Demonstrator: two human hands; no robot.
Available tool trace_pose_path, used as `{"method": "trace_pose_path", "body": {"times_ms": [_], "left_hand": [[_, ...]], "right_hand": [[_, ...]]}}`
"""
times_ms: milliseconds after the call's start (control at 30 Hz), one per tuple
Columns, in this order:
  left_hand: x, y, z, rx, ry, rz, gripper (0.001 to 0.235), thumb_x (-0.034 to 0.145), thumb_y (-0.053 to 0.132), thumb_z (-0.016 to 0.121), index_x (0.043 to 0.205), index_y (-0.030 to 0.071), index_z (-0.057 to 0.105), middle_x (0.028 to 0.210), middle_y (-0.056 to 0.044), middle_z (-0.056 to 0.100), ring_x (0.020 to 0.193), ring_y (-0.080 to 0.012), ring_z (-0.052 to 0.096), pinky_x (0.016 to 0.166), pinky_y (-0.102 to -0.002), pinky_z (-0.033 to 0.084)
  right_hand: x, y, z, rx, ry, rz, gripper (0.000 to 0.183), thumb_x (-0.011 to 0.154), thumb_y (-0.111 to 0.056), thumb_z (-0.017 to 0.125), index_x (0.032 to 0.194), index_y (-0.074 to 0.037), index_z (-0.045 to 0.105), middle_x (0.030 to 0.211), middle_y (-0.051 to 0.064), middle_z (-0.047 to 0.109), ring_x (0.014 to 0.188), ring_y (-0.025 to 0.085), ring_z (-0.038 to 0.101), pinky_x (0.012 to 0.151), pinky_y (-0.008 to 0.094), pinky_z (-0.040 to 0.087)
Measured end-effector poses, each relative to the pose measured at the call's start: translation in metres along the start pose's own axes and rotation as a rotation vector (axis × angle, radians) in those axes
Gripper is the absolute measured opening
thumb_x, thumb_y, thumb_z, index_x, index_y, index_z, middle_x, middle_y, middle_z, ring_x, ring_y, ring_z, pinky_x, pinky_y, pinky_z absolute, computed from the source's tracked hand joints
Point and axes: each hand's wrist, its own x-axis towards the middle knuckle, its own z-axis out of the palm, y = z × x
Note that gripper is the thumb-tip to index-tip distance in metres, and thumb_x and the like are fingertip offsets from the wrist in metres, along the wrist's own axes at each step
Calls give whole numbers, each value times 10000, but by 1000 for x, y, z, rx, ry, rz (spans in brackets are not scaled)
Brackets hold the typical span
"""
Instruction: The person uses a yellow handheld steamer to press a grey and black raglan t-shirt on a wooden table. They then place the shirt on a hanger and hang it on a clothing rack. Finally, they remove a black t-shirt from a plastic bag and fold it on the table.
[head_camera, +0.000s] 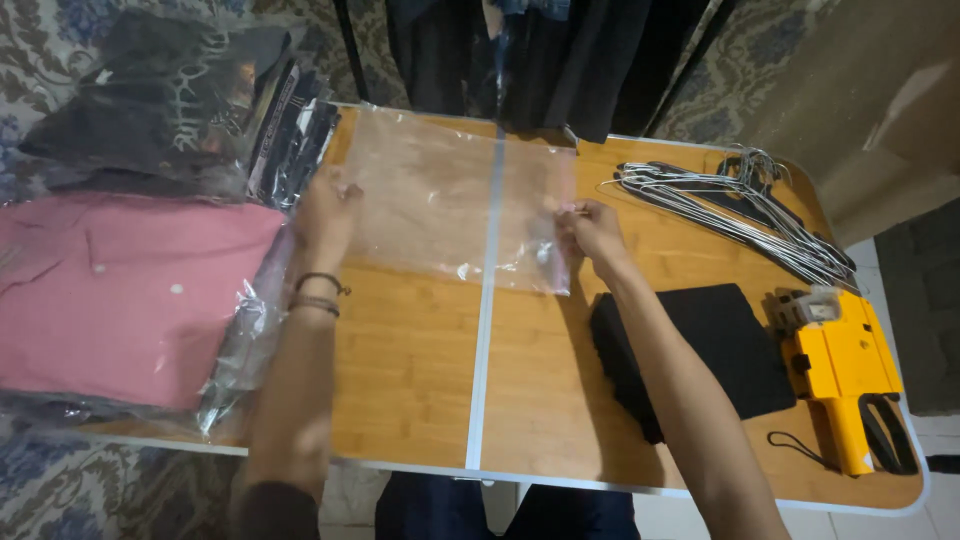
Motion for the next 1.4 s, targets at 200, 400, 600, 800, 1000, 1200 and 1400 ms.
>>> {"method": "trace_pose_path", "body": {"times_ms": [200, 400, 600, 800, 1000, 1200, 1400], "left_hand": [[35, 5, 16, 334, 125, -23, 290, 907, 211, 662, 1176, 102, 649, 1018, -208, 745, 991, -439, 696, 837, -556, 527], [34, -11, 27, 334, 171, -21, 457, 893, 243, 684, 1281, 28, 572, 1143, -250, 668, 1090, -465, 612, 896, -577, 468], [-8, -3, 28, 508, 100, 83, 433, 937, 238, 640, 1306, 15, 597, 1324, -203, 579, 1273, -403, 505, 1037, -571, 388], [-38, -12, 35, 643, 190, 320, 425, 958, 321, 623, 1294, 61, 640, 1322, -189, 587, 1276, -380, 505, 1089, -584, 326], [-53, -5, 34, 627, 206, 366, 334, 977, 269, 599, 1248, 81, 645, 1329, -138, 606, 1312, -336, 519, 1106, -568, 325], [-52, -18, 42, 607, 167, 296, 284, 1004, 252, 562, 1233, 107, 648, 1363, -133, 608, 1329, -345, 522, 1110, -607, 300], [-49, -28, 45, 514, 114, 226, 372, 1041, 302, 520, 1329, 89, 622, 1477, -177, 547, 1415, -387, 440, 1162, -658, 226]], "right_hand": [[70, 31, 22, 15, 34, -23, 97, 939, -74, 681, 968, 16, 662, 771, 77, 703, 578, 132, 649, 537, 292, 549], [79, 15, 45, -45, 113, -36, 87, 886, -43, 663, 961, 1, 666, 805, 90, 713, 641, 182, 702, 571, 332, 586], [52, 8, 53, -484, 264, -362, 322, 782, -15, 741, 1093, 24, 664, 899, 179, 740, 825, 294, 732, 751, 392, 579], [-5, -16, 68, -692, 238, -703, 256, 871, -90, 687, 1114, -12, 673, 1117, 185, 682, 942, 359, 671, 847, 451, 538], [-30, -9, 86, -832, 30, -824, 225, 933, -253, 653, 1050, -77, 728, 1181, 112, 694, 1136, 352, 620, 986, 480, 472], [-25, -3, 89, -798, -37, -743, 325, 969, -319, 624, 1147, -69, 732, 1278, 151, 664, 1265, 351, 565, 1082, 490, 398], [-33, -5, 79, -774, -66, -815, 397, 964, -295, 633, 1256, -31, 680, 1345, 197, 635, 1302, 376, 542, 1112, 488, 377]]}}
